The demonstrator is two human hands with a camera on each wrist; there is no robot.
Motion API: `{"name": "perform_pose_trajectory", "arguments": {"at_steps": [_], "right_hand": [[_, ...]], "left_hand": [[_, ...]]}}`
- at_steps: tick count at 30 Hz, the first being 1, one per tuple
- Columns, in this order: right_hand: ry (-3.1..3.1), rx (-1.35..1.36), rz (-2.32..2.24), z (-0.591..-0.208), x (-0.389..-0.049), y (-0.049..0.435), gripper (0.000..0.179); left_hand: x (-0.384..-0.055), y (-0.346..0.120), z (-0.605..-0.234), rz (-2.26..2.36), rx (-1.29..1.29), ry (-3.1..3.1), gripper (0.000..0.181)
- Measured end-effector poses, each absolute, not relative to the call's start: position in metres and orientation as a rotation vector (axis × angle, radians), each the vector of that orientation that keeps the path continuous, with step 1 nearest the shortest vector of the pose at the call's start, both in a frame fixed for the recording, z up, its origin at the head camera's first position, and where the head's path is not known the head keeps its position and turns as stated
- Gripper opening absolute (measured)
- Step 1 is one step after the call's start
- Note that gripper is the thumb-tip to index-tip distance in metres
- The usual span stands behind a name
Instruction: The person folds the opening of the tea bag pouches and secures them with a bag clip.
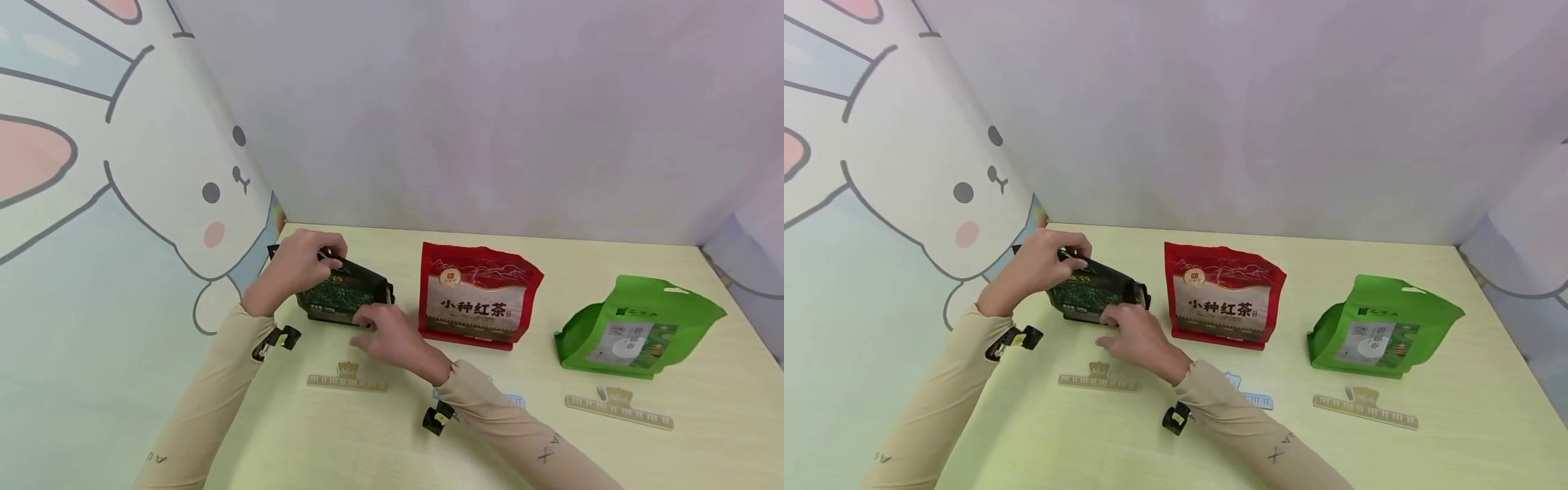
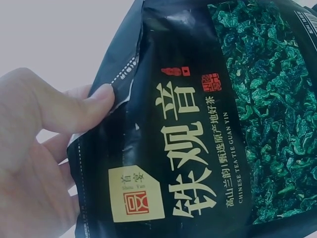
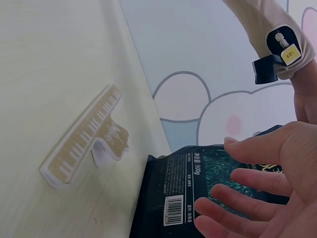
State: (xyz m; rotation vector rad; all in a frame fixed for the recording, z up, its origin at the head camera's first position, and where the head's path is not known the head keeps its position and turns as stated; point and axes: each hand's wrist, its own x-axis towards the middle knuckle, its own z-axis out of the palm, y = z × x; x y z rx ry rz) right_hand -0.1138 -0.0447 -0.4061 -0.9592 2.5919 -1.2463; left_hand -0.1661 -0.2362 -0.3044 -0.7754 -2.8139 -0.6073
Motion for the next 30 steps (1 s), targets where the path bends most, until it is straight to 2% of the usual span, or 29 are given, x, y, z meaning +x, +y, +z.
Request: {"name": "perform_pose_trajectory", "arguments": {"at_steps": [30], "right_hand": [[2.538,-0.88,-1.161,-0.43,-0.114,-0.059,0.024]], "left_hand": [[-0.165,-0.237,-0.307,-0.609,-0.756,-2.819,0.015]]}}
